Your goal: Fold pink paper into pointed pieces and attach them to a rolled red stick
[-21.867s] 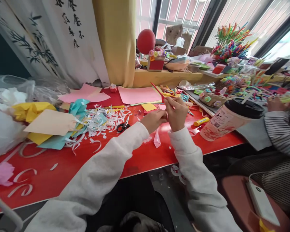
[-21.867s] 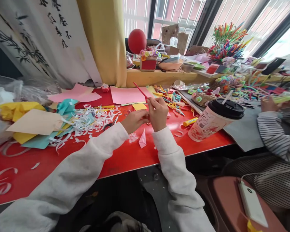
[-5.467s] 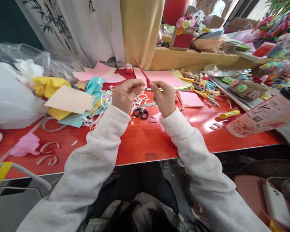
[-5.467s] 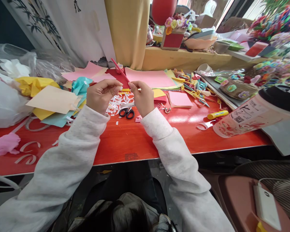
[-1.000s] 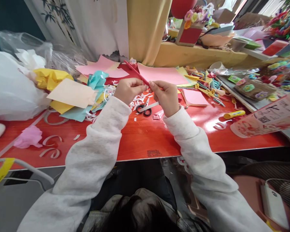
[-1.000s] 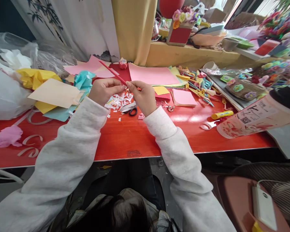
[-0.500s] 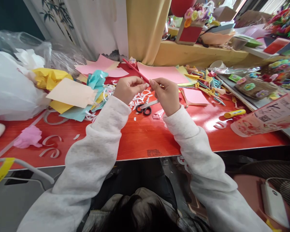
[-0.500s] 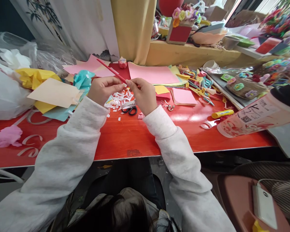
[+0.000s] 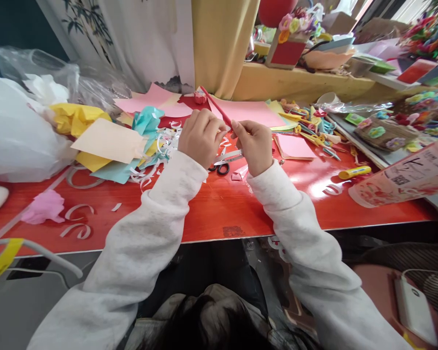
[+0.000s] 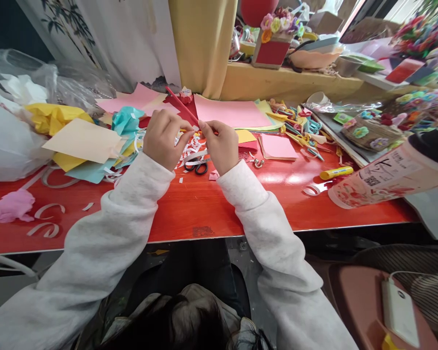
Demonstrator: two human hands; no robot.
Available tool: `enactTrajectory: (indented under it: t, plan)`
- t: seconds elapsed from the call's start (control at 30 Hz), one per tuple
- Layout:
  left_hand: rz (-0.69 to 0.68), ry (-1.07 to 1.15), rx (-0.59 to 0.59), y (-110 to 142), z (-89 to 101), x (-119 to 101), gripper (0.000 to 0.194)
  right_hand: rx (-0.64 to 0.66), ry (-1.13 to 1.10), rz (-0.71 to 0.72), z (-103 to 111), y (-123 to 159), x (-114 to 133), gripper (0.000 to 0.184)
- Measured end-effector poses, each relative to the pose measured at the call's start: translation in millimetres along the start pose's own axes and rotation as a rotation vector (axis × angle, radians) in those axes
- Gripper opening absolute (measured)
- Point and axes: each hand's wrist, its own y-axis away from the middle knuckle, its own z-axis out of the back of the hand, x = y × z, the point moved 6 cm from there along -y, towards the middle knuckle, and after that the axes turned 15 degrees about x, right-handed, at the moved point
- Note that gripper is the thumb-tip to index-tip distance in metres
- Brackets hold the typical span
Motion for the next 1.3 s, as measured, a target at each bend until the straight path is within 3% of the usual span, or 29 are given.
enactTrajectory:
  t: [0.23, 0.43, 0.77, 1.3]
  plan:
    - [0.040, 0.015, 0.030, 0.7, -2.7, -0.5, 0.013, 0.016, -0.028, -0.015, -4.2, 2.4, 2.8, 0.046]
    - [0.062, 0.009, -0.035, 2.4, -3.7, -0.1, 0.009, -0.001, -0.041, -0.027, -7.2, 4.1, 2.3, 0.044]
    - [-0.009, -0.101, -0.055, -0.3, -9.7, 2.5, 0.018, 0.005, -0.010, -0.045, -8.0, 4.4, 3.1, 0.049]
    - [0.009, -0.098, -0.040, 1.2, -17.0, 6.5, 0.022, 0.024, 0.084, -0.054, -11.4, 5.0, 0.7, 0.052]
